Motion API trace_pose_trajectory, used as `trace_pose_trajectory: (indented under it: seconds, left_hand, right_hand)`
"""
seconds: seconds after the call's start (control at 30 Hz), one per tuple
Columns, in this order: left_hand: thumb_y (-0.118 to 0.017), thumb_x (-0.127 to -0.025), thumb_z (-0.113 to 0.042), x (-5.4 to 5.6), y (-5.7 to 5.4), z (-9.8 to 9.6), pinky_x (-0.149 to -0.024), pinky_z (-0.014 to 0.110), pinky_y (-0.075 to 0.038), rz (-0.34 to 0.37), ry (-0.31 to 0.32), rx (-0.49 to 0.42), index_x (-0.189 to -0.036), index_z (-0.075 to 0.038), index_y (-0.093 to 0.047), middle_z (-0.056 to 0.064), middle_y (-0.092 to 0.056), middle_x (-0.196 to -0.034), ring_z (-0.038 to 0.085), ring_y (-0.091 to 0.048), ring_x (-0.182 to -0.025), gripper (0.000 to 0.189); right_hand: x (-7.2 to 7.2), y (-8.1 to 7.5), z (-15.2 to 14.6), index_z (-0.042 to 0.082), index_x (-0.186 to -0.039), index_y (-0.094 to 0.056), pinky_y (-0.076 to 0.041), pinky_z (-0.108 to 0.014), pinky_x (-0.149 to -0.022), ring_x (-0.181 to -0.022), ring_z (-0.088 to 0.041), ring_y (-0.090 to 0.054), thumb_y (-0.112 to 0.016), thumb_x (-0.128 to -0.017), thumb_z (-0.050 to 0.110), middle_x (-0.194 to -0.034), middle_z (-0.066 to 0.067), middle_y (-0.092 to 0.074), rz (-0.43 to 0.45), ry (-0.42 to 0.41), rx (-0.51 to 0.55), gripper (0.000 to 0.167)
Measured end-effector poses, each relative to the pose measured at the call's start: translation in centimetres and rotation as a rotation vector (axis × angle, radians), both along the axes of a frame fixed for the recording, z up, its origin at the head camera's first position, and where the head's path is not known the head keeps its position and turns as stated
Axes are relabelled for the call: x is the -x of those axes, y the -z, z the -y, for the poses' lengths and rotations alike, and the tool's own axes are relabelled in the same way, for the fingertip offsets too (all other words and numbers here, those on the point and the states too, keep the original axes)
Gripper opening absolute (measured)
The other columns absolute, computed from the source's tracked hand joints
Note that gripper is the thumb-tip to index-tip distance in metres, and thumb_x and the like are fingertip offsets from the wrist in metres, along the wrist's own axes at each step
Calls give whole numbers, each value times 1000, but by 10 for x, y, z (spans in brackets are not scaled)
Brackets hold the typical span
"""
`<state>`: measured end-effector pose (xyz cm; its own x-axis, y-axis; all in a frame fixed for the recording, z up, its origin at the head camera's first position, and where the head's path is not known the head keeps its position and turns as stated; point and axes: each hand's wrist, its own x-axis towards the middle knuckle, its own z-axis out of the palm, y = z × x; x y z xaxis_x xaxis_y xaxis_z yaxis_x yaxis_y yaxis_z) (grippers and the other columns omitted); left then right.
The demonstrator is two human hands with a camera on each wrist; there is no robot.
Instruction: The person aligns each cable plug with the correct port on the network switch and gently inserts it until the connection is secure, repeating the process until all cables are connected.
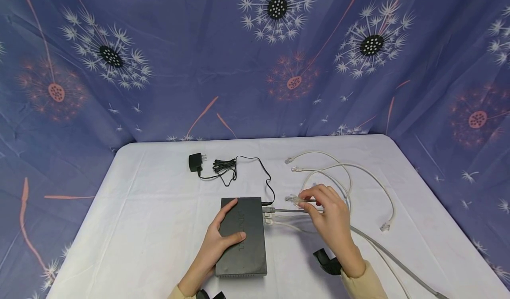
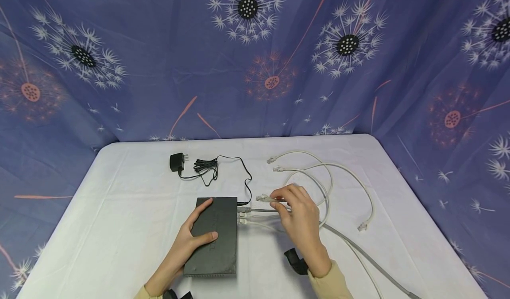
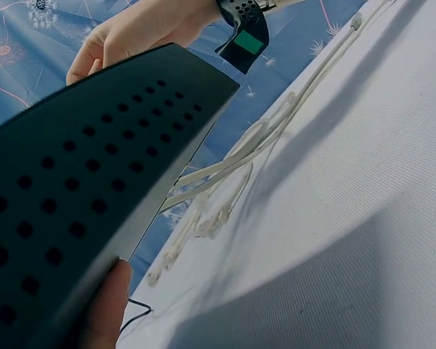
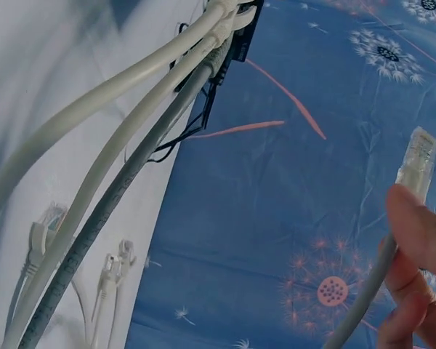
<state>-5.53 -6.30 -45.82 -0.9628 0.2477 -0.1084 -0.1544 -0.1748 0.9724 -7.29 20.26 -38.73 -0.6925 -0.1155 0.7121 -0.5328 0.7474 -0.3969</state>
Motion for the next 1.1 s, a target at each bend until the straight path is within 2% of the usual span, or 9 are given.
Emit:
trace_pose_trajectory:
  seconds: [0.17, 0.33, 0.47, 0.6, 0.73, 0.9, 1.1]
  left_hand:
    - [-76, -78, -11, 0, 0, 0, -100, 44, -32, 4, -1, 1, -144, -30, -43, 10, -26, -152, 34, -29, -135, 77]
    - [-76, -79, -11, 0, -1, 0, -98, 43, -35, 4, 3, 3, -145, -29, -42, 11, -26, -152, 35, -29, -135, 76]
    - [-76, -79, -11, -1, -1, 0, -98, 42, -35, 6, 3, 2, -145, -29, -42, 11, -26, -152, 35, -30, -135, 77]
    - [-76, -79, -11, -1, -1, 0, -97, 41, -35, 5, 1, 1, -145, -29, -42, 11, -26, -152, 35, -29, -135, 77]
    - [-76, -78, -10, -1, -1, -1, -97, 41, -35, 7, 0, -3, -145, -29, -42, 11, -26, -152, 34, -29, -135, 77]
    - [-76, -78, -10, 0, -1, -1, -98, 42, -34, 1, -5, 2, -144, -30, -43, 10, -26, -152, 34, -29, -135, 77]
    - [-76, -78, -11, 0, -1, -1, -99, 44, -33, 1, -6, 4, -144, -30, -43, 10, -26, -152, 35, -29, -135, 76]
  right_hand:
    - [-1, 2, 0, 10, -84, -68, -37, -25, -69, -74, -17, -50, -82, -66, 4, -79, 1, -62, 11, -57, 33, 24]
    - [-2, 6, 1, 7, -89, -65, -41, -19, -84, -82, -19, -61, -78, -75, 2, -85, -1, -65, 62, -106, 111, 20]
    - [-3, 8, 4, 6, -89, -64, -46, -20, -77, -77, -18, -65, -78, -70, -10, -83, -1, -68, 57, -116, 146, 29]
    - [-3, 8, 6, 5, -86, -64, -48, -20, -72, -73, -16, -65, -79, -68, -13, -82, -3, -69, 69, -138, 197, 30]
    - [-4, 10, 8, 2, -87, -63, -48, -16, -74, -77, -14, -65, -76, -69, -16, -84, -9, -68, 126, -187, 276, 28]
    - [-5, 17, 11, -1, -89, -62, -50, -20, -76, -83, -10, -64, -74, -71, -18, -88, -11, -66, 224, -243, 389, 27]
    - [-7, 25, 16, -3, -97, -60, -50, -22, -80, -86, -14, -62, -68, -79, -15, -95, -16, -62, 313, -336, 456, 23]
